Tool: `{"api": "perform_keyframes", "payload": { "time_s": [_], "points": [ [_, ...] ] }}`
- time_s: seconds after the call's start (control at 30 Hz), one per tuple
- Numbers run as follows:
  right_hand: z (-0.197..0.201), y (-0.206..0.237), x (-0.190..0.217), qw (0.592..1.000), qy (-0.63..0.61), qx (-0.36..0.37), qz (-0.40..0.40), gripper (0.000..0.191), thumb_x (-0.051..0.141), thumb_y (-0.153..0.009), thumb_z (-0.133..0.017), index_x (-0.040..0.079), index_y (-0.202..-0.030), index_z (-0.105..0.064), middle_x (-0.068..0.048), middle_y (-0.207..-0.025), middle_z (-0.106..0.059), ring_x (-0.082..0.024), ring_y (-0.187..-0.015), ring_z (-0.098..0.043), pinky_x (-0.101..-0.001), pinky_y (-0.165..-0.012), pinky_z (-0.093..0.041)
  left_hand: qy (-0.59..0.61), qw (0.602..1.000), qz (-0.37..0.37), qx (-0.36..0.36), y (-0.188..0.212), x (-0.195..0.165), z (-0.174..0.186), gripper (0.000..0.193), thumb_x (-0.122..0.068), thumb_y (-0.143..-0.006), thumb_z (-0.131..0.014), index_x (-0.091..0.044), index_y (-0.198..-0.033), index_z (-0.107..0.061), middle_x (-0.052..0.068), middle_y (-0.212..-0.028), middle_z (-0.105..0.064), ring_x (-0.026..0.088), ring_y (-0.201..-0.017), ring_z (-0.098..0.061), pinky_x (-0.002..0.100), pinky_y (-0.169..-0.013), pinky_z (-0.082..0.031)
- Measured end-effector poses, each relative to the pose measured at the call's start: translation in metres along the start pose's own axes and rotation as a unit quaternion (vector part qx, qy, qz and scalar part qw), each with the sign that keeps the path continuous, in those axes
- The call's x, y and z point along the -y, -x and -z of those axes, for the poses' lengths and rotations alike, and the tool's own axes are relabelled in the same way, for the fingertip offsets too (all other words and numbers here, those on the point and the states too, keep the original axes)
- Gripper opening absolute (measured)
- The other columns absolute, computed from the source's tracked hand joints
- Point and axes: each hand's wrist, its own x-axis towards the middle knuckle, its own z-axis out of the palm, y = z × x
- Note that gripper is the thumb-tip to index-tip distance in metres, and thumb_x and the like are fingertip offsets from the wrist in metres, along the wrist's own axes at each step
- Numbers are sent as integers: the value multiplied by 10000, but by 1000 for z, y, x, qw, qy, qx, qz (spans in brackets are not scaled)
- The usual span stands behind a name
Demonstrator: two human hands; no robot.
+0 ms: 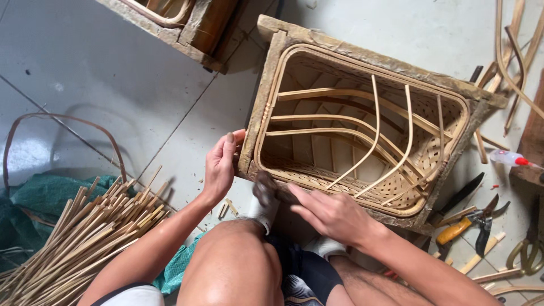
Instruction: The person sits on the workshop floor weaving a rectangular bamboo basket. They bend and insert thin bamboo strips across the basket frame, trim strips with pliers and scissors, tap strips tight with a hammer, and squeeze glue from a bottle onto the woven ribs.
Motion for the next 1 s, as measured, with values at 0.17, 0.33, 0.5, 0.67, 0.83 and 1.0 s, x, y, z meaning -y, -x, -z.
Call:
{"api": "perform_keyframes", "payload": {
  "time_s": [0.17,0.33,0.5,0.67,0.83,1.0],
  "points": [
    [1,-46,7,996,-12,-87,5,495,246,-1008,-646,3,-1423,-530,-171,-948,-733,-282,-713,-728,-361,-569,-579,47,999,-12,-19,-4,4,0,488,-353,-1111,-409,40,-1286,-638,102,-1165,-738,124,-1048,-688,265,-925,-555],
    [16,-77,-1,994,-22,-71,-79,498,240,-997,-651,10,-1425,-544,-180,-822,-723,-320,-658,-707,-425,-567,-571,6,999,-18,-26,-6,-1,-1,465,-335,-1110,-431,42,-1251,-666,96,-1099,-744,121,-989,-670,269,-889,-549],
    [30,-92,-14,988,-22,-143,-52,468,204,-1070,-608,7,-1481,-500,-207,-998,-728,-310,-767,-736,-394,-653,-591,-50,996,-64,-25,-6,-1,-2,365,-252,-1087,-500,20,-1258,-675,65,-1109,-750,99,-1003,-660,249,-897,-540],
    [55,-107,-28,976,-62,-147,-152,474,164,-1071,-532,-4,-1511,-477,-141,-740,-696,-207,-535,-653,-371,-485,-500,-64,995,-59,-43,-3,3,-4,316,-208,-1064,-567,-4,-1274,-685,55,-1067,-750,87,-951,-650,251,-834,-552],
    [70,-117,-47,952,-135,-161,-225,454,207,-1089,-476,-23,-1480,-466,-9,-542,-536,-101,-369,-437,-298,-313,-328,-145,982,-119,-38,5,-1,-1,312,-211,-1098,-536,-2,-1275,-685,66,-1085,-743,97,-966,-646,252,-855,-537],
    [79,-58,-61,937,-172,-219,-210,424,158,-1087,-427,-37,-1459,-490,48,-591,-516,-40,-393,-441,-212,-293,-351,-100,994,-45,-25,3,-25,-1,330,-251,-1090,-558,-40,-1321,-662,66,-1057,-745,118,-953,-657,260,-845,-528]
  ]
}}
